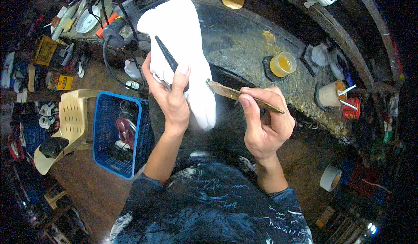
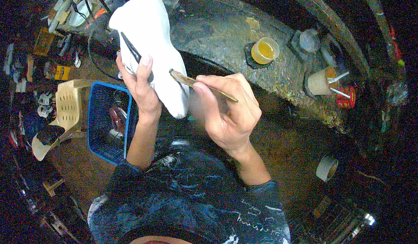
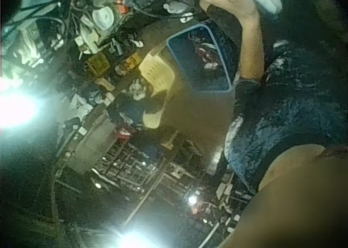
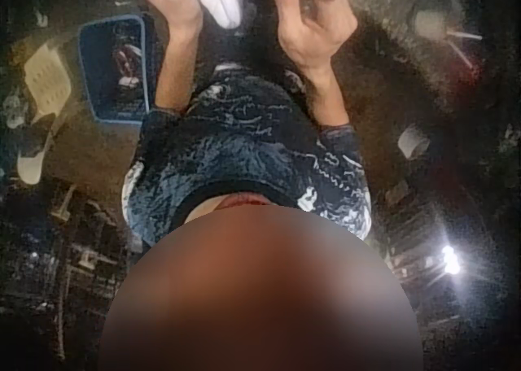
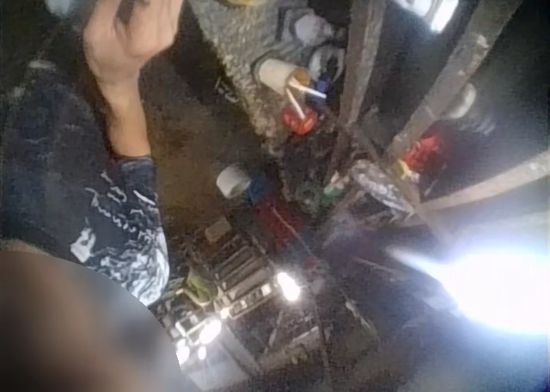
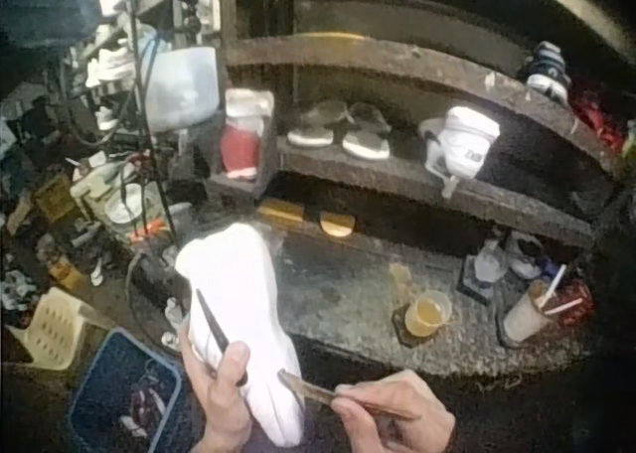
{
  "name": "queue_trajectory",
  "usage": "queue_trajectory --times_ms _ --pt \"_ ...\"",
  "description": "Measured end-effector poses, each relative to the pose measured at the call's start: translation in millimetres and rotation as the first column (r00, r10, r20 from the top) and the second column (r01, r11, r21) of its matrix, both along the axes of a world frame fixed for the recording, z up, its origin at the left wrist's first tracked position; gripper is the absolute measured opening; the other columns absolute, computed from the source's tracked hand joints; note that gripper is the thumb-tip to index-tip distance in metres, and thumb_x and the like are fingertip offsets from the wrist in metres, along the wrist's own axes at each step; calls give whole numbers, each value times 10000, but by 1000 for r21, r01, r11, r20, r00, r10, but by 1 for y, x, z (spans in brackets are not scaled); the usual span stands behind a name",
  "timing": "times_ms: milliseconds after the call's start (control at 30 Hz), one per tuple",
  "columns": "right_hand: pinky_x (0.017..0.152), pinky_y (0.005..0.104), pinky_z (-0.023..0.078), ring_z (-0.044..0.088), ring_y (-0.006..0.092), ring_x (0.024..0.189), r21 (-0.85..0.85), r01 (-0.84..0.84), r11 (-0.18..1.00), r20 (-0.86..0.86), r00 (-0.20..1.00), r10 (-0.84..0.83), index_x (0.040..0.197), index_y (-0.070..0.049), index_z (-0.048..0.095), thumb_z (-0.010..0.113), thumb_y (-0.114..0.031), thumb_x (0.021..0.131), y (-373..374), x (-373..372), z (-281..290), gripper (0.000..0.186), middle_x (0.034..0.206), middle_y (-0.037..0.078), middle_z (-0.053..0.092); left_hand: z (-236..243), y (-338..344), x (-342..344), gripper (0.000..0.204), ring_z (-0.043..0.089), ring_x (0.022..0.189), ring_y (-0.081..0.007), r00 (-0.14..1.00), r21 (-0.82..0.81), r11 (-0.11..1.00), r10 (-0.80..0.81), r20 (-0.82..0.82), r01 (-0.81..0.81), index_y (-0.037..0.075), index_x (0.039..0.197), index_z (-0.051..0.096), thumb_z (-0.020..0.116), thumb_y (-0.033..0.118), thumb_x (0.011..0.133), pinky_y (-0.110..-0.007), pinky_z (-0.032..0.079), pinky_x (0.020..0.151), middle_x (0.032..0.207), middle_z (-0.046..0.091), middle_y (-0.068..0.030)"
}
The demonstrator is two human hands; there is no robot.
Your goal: The person applies a substance to the edges of a white shoe sole using a brush, then uses a red-handled tool to scrape and smooth the sole surface. The person works on the sole while seated on the floor in a cluttered workshop.
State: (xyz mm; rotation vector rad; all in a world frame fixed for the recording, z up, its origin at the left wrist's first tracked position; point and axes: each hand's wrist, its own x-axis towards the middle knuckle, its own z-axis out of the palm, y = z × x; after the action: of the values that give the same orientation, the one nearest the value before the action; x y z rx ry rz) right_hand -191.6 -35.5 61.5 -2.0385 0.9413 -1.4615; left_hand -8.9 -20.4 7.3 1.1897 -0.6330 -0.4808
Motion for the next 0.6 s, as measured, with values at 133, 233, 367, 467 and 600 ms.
queue_trajectory --times_ms 133,233,367,467,600 --pt "731 303 533 676 201 783 -25 -30 999 -13 999 30 1046 41 759 816 39 906 0 -3 0 151 963 145 793 0 -1 0 756 581 1238 -234 1000 -10 1000 -10 -10 10 -47 1523 408 807 235 946 -387 451 1097 1344 589 -173" --pt "704 343 566 727 259 768 -55 -25 998 -25 999 24 1023 1 782 863 58 800 -2 -4 -1 245 925 120 802 0 -2 1 757 582 1247 -234 1000 0 1000 -13 7 13 -44 1527 406 808 227 945 -394 450 1104 1355 589 -181" --pt "756 335 553 713 242 819 -73 -67 995 -41 997 64 1031 22 762 828 52 870 -3 -6 0 177 938 141 798 0 -4 2 761 608 1209 -228 999 23 999 -26 39 25 -42 1528 404 813 224 944 -385 478 1074 1325 612 -184" --pt "771 345 559 725 254 832 -69 -71 995 -60 996 67 1025 14 764 832 53 859 -2 -8 2 184 935 136 801 1 -4 1 770 626 1170 -224 999 22 999 -38 21 38 -42 1529 405 822 232 942 -374 497 1047 1289 631 -182" --pt "734 354 566 725 262 795 -109 -85 990 -83 994 76 1023 -10 780 874 43 795 -4 -10 2 253 937 113 806 1 -4 2 761 627 1166 -222 999 51 998 -40 23 39 -46 1521 413 821 245 950 -369 502 1041 1285 632 -182"
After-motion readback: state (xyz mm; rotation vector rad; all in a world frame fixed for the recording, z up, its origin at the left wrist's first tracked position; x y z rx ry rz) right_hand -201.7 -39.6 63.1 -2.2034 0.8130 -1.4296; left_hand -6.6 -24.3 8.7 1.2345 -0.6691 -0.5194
